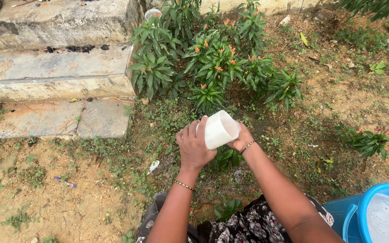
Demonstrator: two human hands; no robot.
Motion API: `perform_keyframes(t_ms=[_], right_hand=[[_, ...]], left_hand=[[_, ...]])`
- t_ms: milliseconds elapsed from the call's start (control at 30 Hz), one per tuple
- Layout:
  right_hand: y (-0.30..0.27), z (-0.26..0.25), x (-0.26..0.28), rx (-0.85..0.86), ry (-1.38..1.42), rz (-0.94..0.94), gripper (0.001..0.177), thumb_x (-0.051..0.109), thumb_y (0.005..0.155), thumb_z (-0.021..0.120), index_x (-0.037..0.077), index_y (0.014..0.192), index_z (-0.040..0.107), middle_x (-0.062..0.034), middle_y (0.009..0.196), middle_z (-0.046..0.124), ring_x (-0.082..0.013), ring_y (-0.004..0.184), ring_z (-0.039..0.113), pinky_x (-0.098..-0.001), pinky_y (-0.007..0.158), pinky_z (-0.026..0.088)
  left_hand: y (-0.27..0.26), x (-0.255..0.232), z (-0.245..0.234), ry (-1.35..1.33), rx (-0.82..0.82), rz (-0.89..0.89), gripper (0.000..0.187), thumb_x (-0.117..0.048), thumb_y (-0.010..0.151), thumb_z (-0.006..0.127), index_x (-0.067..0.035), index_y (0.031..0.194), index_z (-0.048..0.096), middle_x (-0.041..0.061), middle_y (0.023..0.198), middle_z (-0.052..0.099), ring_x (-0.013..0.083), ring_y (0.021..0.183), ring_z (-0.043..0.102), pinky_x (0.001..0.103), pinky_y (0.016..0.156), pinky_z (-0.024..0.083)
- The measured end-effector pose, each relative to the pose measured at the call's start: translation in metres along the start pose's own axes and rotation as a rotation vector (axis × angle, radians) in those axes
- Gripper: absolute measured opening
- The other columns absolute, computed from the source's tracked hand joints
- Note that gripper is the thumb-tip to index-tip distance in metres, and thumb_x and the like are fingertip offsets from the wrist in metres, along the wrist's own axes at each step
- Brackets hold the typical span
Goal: The person washes a white plastic cup by dipping it into a bucket of soapy water and rubbing the surface with their hands.
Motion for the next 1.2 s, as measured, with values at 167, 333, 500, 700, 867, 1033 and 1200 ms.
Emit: perform_keyframes(t_ms=[167,333,500,700,867,1033,1200], right_hand=[[0.001,0.011,0.025,0.235,0.03,0.044,0.033,0.03,0.104,0.053,0.004,0.095,0.07,-0.0023,0.064,0.066,-0.0092,0.039,0.058,-0.0165,0.025,0.043],[-0.011,0.016,0.058,0.541,0.041,-0.192,0.044,0.038,0.11,0.048,0.014,0.076,0.06,0.0034,0.058,0.052,-0.007,0.04,0.049,-0.0191,0.032,0.039],[0.014,0.01,0.008,0.311,-0.032,0.055,0.044,0.037,0.106,0.049,0.015,0.067,0.055,0.0057,0.049,0.045,-0.0065,0.033,0.041,-0.0207,0.026,0.033],[0.016,0.029,0.04,0.378,-0.245,-0.033,0.034,0.03,0.11,0.047,0.014,0.08,0.051,0.0059,0.056,0.044,-0.0054,0.039,0.037,-0.0204,0.03,0.031],[0.053,0.013,0.038,0.088,-0.468,0.089,0.037,0.037,0.105,0.046,0.016,0.076,0.052,0.0074,0.047,0.039,-0.0051,0.031,0.03,-0.0226,0.025,0.023],[0.045,0.087,0.077,0.087,-0.747,-0.171,0.034,0.031,0.109,0.045,0.01,0.088,0.062,0.0029,0.06,0.054,-0.0094,0.046,0.046,-0.024,0.038,0.036],[0.017,0.136,0.105,-0.062,-1.121,-0.392,0.031,0.02,0.105,0.046,0.002,0.102,0.072,-0.0072,0.081,0.069,-0.0113,0.064,0.064,-0.021,0.059,0.059]], left_hand=[[0.002,0.014,-0.005,-0.207,-0.035,-0.149,0.099,-0.032,0.057,0.085,-0.009,0.145,0.045,0.014,0.129,0.058,0.0334,0.119,0.056,0.052,0.1,0.039],[0.002,0.033,-0.016,-0.43,-0.162,-0.289,0.102,-0.033,0.056,0.088,-0.009,0.146,0.046,0.015,0.131,0.061,0.0337,0.119,0.063,0.049,0.103,0.05],[0.004,0.044,-0.028,-0.355,-0.247,-0.33,0.108,-0.029,0.05,0.093,-0.005,0.143,0.045,0.018,0.129,0.062,0.0386,0.117,0.062,0.052,0.101,0.048],[0.001,0.055,-0.037,-0.394,-0.267,-0.353,0.109,-0.028,0.049,0.094,-0.006,0.145,0.045,0.018,0.132,0.062,0.0388,0.121,0.061,0.052,0.105,0.046],[0.003,0.06,-0.046,-0.376,-0.267,-0.331,0.11,-0.031,0.05,0.094,-0.007,0.145,0.045,0.018,0.135,0.06,0.0392,0.123,0.059,0.051,0.106,0.047],[-0.006,0.062,-0.051,-0.362,-0.274,-0.365,0.11,-0.03,0.049,0.093,-0.008,0.146,0.044,0.017,0.137,0.06,0.0388,0.123,0.058,0.052,0.104,0.046],[-0.008,0.066,-0.061,-0.375,-0.278,-0.344,0.11,-0.031,0.05,0.094,-0.008,0.145,0.044,0.017,0.136,0.06,0.0383,0.124,0.058,0.053,0.106,0.046]])
Point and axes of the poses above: each hand's wrist, its own y-axis towards the middle knuckle, its own z-axis out of the palm, x = y × z, the point moved 6 cm from there along y, towards the middle knuckle
